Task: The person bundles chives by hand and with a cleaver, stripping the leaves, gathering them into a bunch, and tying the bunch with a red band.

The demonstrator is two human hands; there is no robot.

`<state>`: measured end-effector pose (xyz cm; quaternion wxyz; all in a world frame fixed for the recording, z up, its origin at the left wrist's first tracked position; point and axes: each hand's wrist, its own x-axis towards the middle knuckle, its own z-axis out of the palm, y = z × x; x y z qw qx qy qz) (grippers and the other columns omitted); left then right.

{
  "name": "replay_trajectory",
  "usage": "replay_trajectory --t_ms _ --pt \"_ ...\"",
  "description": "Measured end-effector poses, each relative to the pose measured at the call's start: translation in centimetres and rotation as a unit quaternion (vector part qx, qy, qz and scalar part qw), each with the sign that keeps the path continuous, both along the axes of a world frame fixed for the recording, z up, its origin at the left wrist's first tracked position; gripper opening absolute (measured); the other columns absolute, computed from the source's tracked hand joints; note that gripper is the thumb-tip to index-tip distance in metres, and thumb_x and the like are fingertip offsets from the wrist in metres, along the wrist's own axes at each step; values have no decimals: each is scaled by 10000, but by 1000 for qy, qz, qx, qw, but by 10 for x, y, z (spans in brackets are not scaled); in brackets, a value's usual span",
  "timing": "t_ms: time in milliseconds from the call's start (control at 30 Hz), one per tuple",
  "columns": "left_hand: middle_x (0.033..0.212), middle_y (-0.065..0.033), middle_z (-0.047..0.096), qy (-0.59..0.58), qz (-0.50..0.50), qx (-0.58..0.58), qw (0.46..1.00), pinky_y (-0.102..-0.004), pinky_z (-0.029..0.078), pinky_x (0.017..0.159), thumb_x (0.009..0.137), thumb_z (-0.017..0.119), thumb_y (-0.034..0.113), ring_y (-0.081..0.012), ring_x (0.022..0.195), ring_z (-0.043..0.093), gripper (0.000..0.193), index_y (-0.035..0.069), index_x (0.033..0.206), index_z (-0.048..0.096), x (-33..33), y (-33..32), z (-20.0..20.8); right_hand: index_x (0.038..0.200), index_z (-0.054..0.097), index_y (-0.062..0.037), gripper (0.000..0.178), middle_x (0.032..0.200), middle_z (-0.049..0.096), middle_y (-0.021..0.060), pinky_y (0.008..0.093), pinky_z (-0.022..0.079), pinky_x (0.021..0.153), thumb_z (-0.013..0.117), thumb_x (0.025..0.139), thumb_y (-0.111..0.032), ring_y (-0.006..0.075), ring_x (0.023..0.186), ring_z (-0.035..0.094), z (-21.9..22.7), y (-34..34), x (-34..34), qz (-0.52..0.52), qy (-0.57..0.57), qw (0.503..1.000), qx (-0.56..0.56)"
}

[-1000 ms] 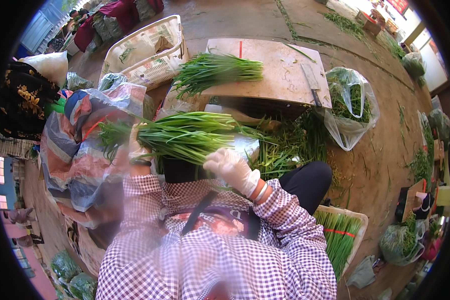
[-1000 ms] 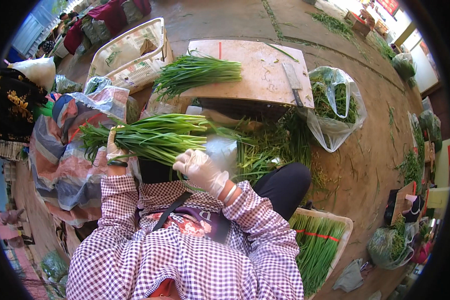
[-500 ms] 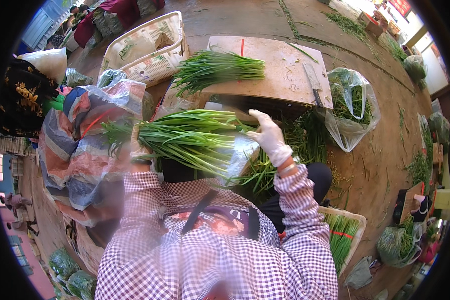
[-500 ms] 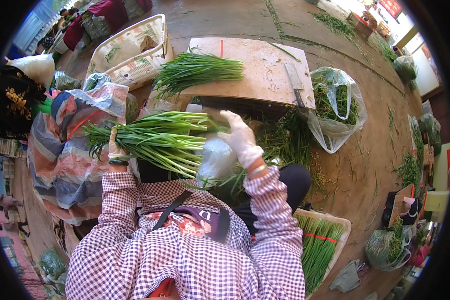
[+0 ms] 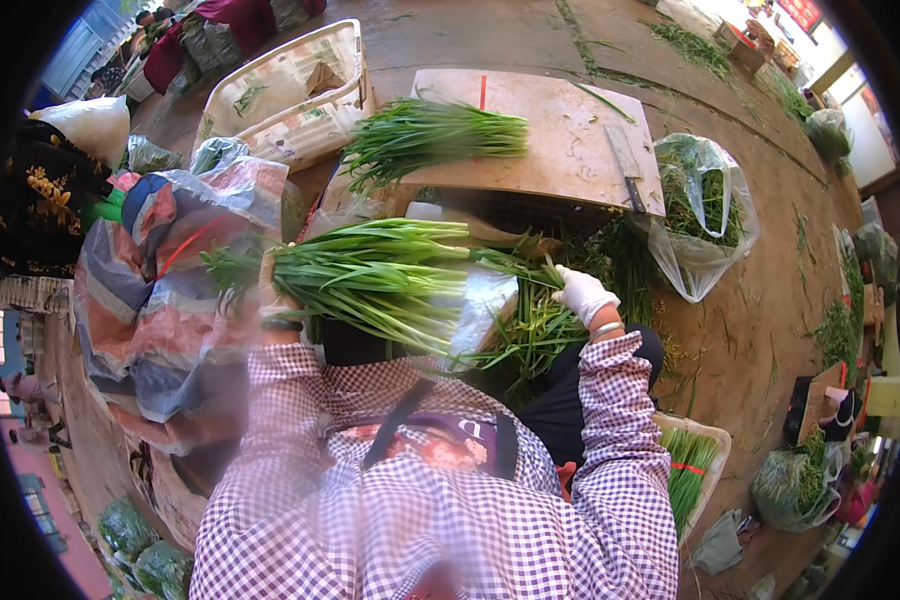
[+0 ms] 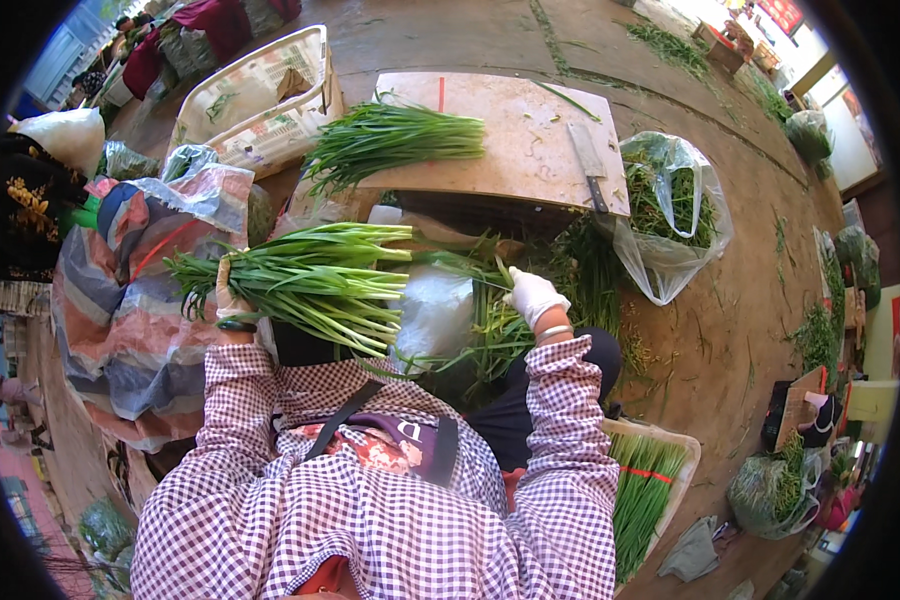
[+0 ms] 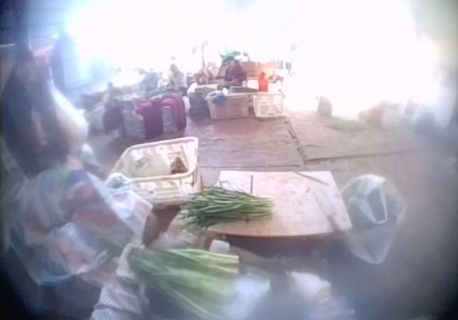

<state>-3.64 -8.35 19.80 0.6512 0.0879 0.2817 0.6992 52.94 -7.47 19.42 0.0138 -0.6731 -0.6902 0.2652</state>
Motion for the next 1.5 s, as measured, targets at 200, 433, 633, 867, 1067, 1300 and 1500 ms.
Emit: replay_trajectory --t_ms 200,433,633,867,1067,1300,1500 --pt "1233 -184 665 -54 -35 25 998 -503 455 1058 966 566 282 -322 1132 623 413 -13 1249 622 7 3 4 1244 664 -66 354 1098 730 100 318 525 867 675 939 -246 185 977 671 32 -6 -43 -22 398 906 -144" --pt "1367 -144 596 -68 144 -78 984 -535 357 1141 980 438 334 -330 1272 539 475 31 1307 602 47 14 31 1582 154 -83 725 1387 550 175 276 522 835 571 996 -170 205 1028 658 21 -49 -127 138 640 693 -304" --pt "1355 -148 600 -9 158 -89 983 -547 379 1109 977 398 403 -357 1244 545 543 42 1343 575 58 19 50 1515 333 -58 546 1329 588 151 244 505 762 507 1007 -152 157 927 654 14 -51 -121 94 728 615 -288" --pt "1326 -171 613 13 178 -115 977 -544 403 1090 998 383 420 -380 1209 561 558 22 1344 565 69 30 49 1245 592 15 351 1151 637 98 229 527 703 539 898 33 142 829 658 -10 -52 -149 -19 690 720 -74" --pt "1285 -162 641 -2 130 -51 990 -531 433 1070 982 417 385 -362 1183 585 508 27 1287 609 73 30 50 1127 686 -67 308 1153 654 106 283 558 802 576 867 56 165 929 666 0 -50 -173 -55 735 676 -18" --pt "1212 -144 684 -16 55 114 992 -522 468 1048 961 470 304 -336 1127 633 411 20 1186 664 70 33 49 1290 597 -58 370 1249 644 93 302 503 983 586 922 -23 199 1096 625 74 -61 -158 -93 782 605 -117" --pt "1151 -148 706 -21 73 55 996 -508 490 1019 957 467 256 -320 1081 652 380 5 1154 675 75 46 47 1225 633 -42 291 1157 671 93 291 535 899 559 944 -53 196 1018 654 54 -51 -155 -65 811 578 -61"
